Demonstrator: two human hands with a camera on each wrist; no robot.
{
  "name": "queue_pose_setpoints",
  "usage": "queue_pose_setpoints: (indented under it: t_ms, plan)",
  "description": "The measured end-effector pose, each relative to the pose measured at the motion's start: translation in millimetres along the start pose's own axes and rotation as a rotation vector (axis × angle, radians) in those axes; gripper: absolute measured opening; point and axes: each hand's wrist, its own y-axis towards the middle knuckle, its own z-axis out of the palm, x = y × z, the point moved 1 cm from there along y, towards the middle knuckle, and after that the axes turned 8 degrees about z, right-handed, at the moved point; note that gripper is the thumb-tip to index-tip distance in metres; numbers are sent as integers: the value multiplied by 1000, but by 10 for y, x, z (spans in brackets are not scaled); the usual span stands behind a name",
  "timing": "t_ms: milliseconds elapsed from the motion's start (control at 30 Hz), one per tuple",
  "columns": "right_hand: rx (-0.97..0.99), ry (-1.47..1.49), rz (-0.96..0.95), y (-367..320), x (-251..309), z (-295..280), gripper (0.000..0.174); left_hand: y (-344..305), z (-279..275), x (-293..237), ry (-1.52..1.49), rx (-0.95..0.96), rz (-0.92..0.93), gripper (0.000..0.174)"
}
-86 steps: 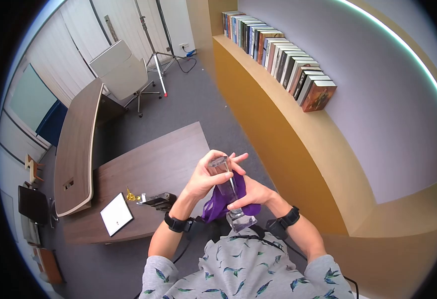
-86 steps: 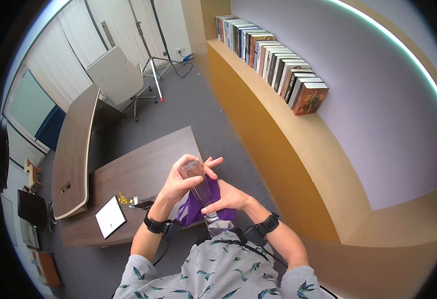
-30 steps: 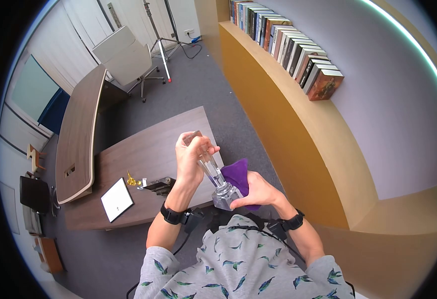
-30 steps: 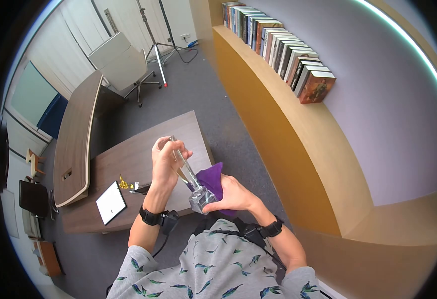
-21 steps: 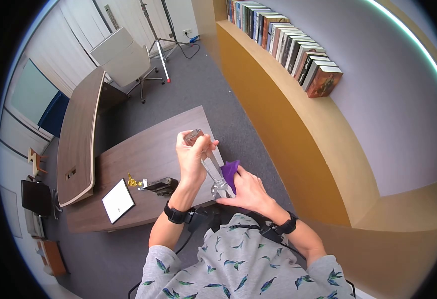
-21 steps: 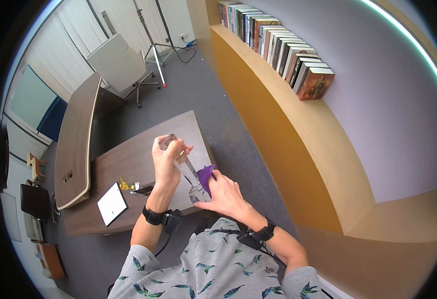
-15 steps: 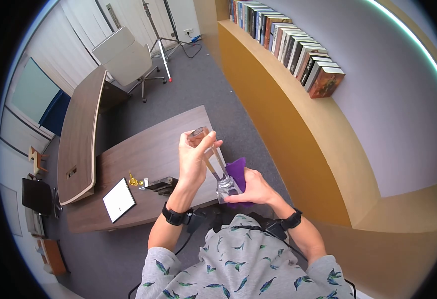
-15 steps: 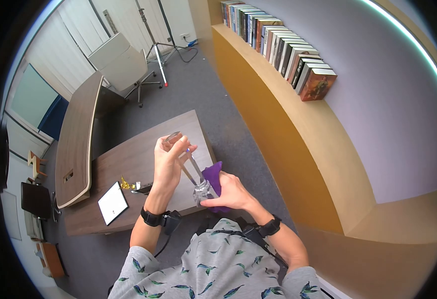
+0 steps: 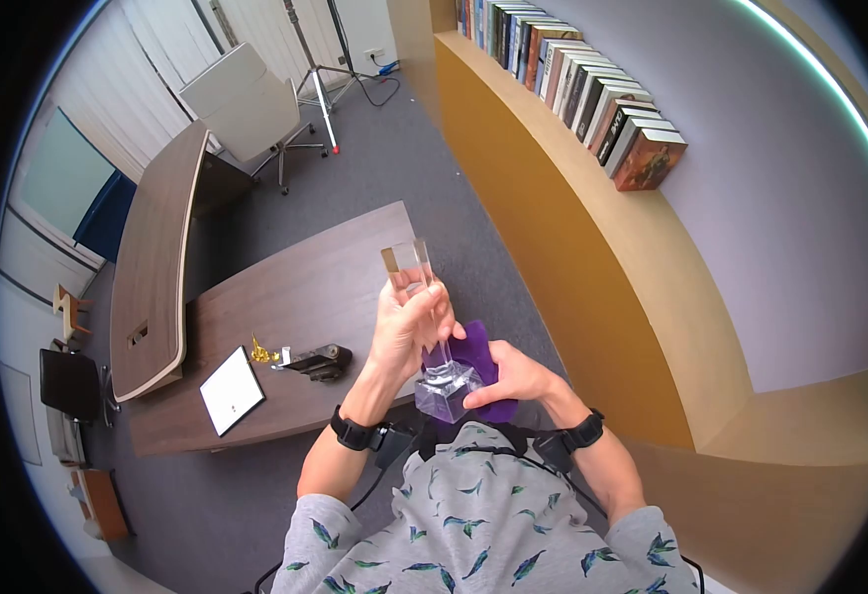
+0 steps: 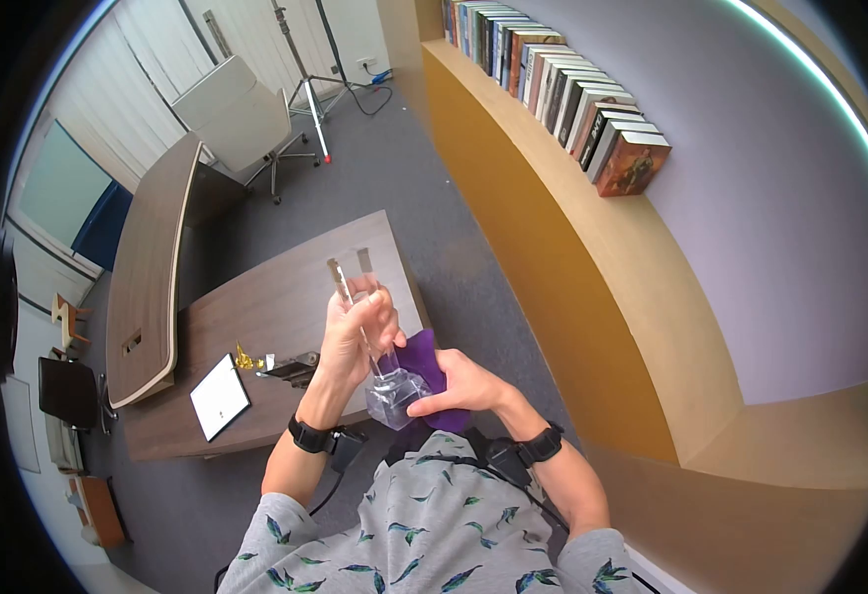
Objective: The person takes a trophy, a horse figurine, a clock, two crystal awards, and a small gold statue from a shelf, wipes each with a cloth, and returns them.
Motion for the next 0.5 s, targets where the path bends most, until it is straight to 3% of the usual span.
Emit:
queue_pose_setpoints:
  t_ms: [133, 333, 500]
  plan:
    - [-163, -211, -64, -75, 127, 10, 53, -7, 82, -59, 173, -206, 117, 16]
    - [-538, -621, -256, -104, 236, 242, 35, 33, 9, -24, 199, -284, 129, 17]
    - [-632, -886, -233, -135, 282, 386, 30, 68, -62, 31, 240, -308, 163, 21]
